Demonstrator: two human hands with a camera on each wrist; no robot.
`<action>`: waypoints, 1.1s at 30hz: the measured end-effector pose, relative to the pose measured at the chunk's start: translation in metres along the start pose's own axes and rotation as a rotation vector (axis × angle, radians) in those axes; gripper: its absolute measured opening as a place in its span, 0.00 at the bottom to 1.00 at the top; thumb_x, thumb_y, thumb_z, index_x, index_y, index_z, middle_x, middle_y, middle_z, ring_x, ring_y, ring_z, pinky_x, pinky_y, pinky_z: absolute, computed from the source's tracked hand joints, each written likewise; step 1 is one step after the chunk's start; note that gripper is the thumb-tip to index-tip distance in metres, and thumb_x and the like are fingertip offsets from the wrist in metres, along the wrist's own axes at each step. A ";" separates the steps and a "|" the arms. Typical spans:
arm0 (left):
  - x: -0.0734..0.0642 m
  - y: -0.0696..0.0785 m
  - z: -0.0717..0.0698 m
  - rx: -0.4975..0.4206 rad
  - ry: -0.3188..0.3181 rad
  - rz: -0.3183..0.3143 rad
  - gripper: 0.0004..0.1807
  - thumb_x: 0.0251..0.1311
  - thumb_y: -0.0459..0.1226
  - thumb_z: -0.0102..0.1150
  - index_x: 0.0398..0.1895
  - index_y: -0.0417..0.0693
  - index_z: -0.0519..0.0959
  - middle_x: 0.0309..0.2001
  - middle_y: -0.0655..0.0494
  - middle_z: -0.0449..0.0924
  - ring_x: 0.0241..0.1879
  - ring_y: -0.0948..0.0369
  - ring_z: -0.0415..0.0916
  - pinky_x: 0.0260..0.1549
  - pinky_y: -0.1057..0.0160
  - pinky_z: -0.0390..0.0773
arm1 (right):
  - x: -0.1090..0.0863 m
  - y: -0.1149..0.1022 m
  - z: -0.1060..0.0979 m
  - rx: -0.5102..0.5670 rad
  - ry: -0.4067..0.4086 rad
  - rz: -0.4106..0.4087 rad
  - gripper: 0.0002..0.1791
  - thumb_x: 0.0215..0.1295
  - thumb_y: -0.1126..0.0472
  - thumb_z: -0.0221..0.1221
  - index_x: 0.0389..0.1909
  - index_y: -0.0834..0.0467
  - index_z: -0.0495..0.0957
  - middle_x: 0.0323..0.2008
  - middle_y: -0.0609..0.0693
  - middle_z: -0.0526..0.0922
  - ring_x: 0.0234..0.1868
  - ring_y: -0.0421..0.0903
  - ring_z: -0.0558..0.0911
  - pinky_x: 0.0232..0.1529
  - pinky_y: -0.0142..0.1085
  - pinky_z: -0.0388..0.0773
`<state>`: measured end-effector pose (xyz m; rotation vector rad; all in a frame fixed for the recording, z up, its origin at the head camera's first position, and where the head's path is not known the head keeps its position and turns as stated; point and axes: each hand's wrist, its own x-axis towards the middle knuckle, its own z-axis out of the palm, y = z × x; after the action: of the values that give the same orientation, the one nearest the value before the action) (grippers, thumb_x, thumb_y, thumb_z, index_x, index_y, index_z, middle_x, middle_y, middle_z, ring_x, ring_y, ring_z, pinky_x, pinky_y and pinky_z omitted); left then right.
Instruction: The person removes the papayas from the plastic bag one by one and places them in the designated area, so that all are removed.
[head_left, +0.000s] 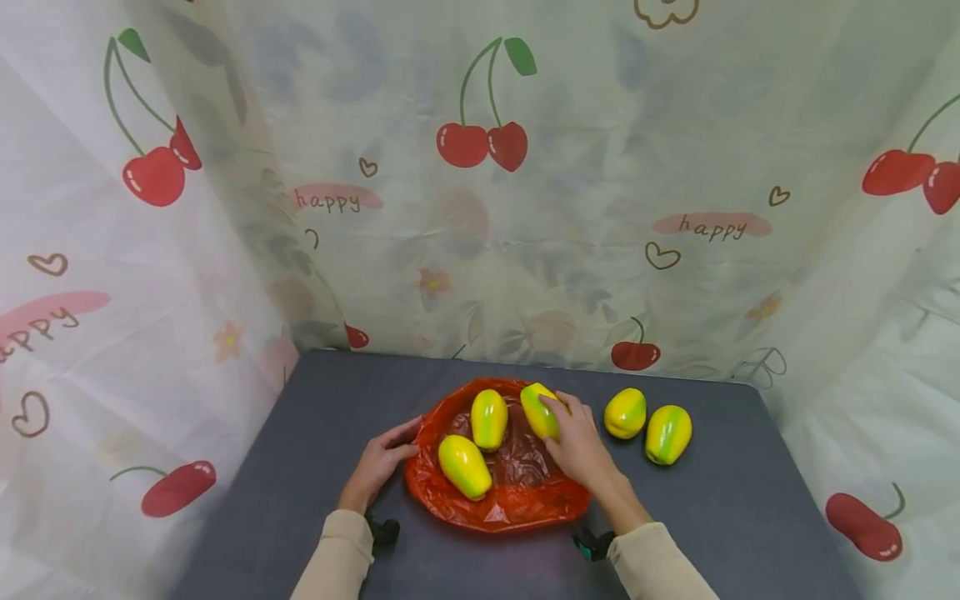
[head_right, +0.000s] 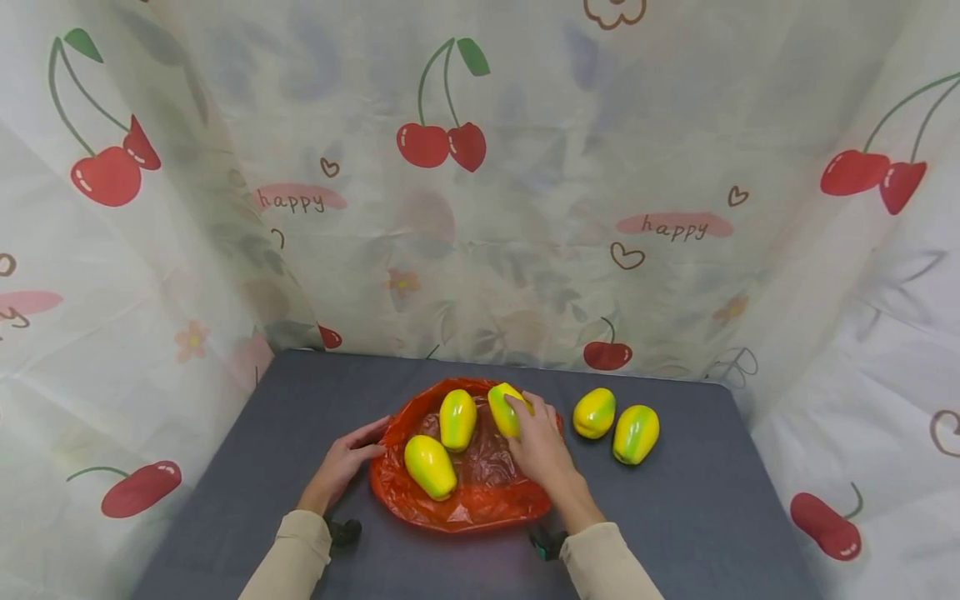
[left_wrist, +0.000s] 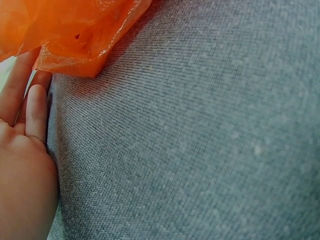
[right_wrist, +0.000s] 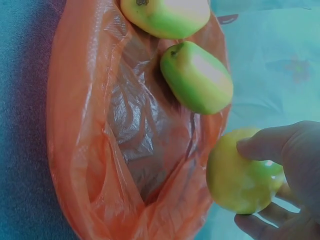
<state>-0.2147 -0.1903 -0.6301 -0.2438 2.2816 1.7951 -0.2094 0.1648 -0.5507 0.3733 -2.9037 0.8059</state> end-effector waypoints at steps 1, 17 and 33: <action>0.000 0.000 0.000 -0.002 -0.001 -0.001 0.27 0.65 0.41 0.64 0.67 0.73 0.76 0.71 0.59 0.75 0.74 0.52 0.67 0.75 0.41 0.63 | -0.001 0.001 -0.001 0.002 0.008 -0.001 0.37 0.61 0.65 0.70 0.71 0.52 0.70 0.72 0.62 0.67 0.68 0.65 0.70 0.64 0.59 0.75; -0.001 -0.001 0.000 -0.003 -0.002 -0.008 0.28 0.65 0.41 0.64 0.68 0.73 0.76 0.71 0.60 0.75 0.75 0.53 0.66 0.76 0.42 0.62 | -0.013 0.015 -0.027 0.021 0.053 0.035 0.38 0.60 0.67 0.69 0.73 0.55 0.68 0.72 0.66 0.65 0.67 0.68 0.69 0.62 0.63 0.76; -0.001 0.002 -0.001 -0.002 -0.006 -0.009 0.28 0.66 0.42 0.64 0.68 0.73 0.75 0.71 0.59 0.74 0.75 0.52 0.66 0.76 0.41 0.62 | -0.024 0.042 -0.053 0.034 0.138 0.088 0.39 0.59 0.64 0.67 0.72 0.61 0.67 0.69 0.69 0.67 0.65 0.70 0.68 0.64 0.66 0.70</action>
<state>-0.2139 -0.1907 -0.6279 -0.2484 2.2713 1.7906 -0.1954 0.2326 -0.5301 0.1856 -2.7974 0.8580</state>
